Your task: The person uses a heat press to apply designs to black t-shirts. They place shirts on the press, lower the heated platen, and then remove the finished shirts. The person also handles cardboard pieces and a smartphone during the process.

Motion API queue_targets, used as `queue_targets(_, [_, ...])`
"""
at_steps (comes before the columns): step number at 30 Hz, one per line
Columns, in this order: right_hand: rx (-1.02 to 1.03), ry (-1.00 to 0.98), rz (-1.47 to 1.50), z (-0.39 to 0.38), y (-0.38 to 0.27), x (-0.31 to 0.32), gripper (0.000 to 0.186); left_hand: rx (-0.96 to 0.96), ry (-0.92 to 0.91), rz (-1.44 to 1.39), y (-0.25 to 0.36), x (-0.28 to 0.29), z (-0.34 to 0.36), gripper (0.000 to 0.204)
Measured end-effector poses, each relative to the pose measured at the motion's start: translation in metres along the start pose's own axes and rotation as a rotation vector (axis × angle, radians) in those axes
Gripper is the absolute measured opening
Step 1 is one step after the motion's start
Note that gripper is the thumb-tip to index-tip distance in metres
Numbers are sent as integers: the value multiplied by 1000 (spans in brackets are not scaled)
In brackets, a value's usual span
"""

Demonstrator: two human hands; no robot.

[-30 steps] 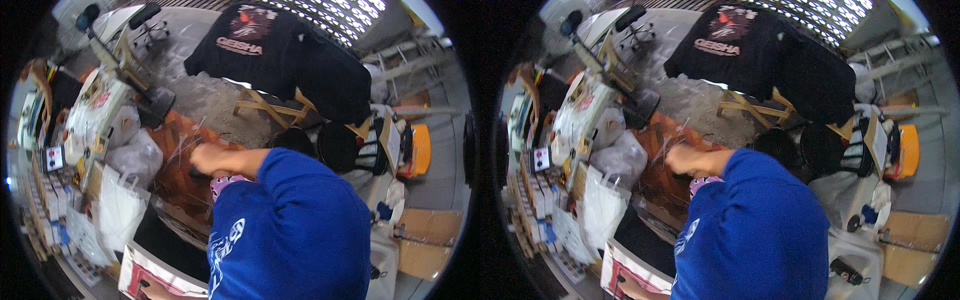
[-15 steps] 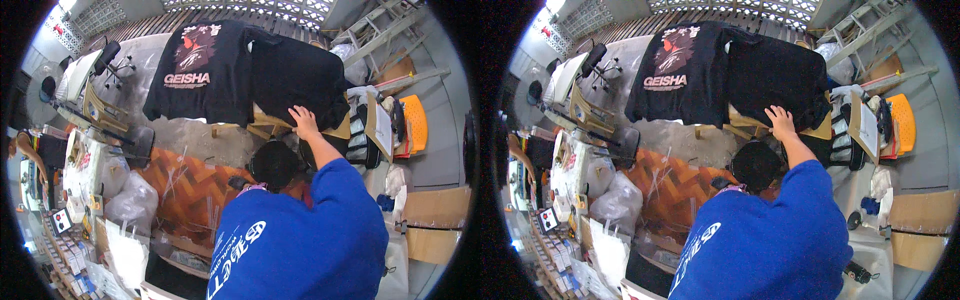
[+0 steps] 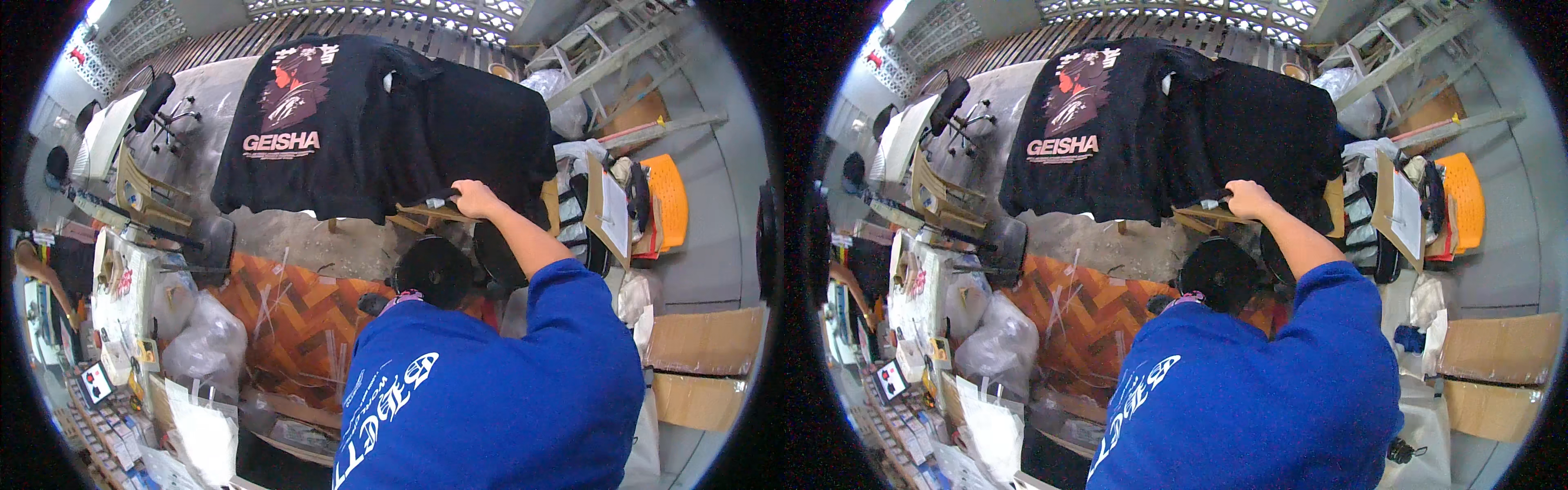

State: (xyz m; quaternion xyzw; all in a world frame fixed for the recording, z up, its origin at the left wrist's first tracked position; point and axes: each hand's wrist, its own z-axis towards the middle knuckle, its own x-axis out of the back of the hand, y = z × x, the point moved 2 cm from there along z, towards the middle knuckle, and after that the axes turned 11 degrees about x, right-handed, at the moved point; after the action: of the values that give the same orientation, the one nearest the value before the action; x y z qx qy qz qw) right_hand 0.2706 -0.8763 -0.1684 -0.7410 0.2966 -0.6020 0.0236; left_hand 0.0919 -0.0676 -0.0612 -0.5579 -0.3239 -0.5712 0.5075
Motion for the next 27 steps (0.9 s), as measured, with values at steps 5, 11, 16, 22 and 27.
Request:
queue_targets(5, [238, -284, -115, 15, -10, 82, 65, 60, -30, -19, -22, -3, 8, 78])
queue_targets(11, [-26, 563, -39, 31, 4, 201, 59, 116, -47, -45, -56, -1, 16, 80])
queue_targets(16, [25, 475, -361, 2, -76, 81, 52, 257, -95, -119, -83, 23, 29, 81])
queue_targets(22, [973, -482, -457, -152, -324, -215, 35, 121, -163, -246, -130, 1, 75, 64])
queue_targets(27, [2092, -783, -278, -299, -496, -317, 24, 7, -213, -611, -168, -22, 87, 43])
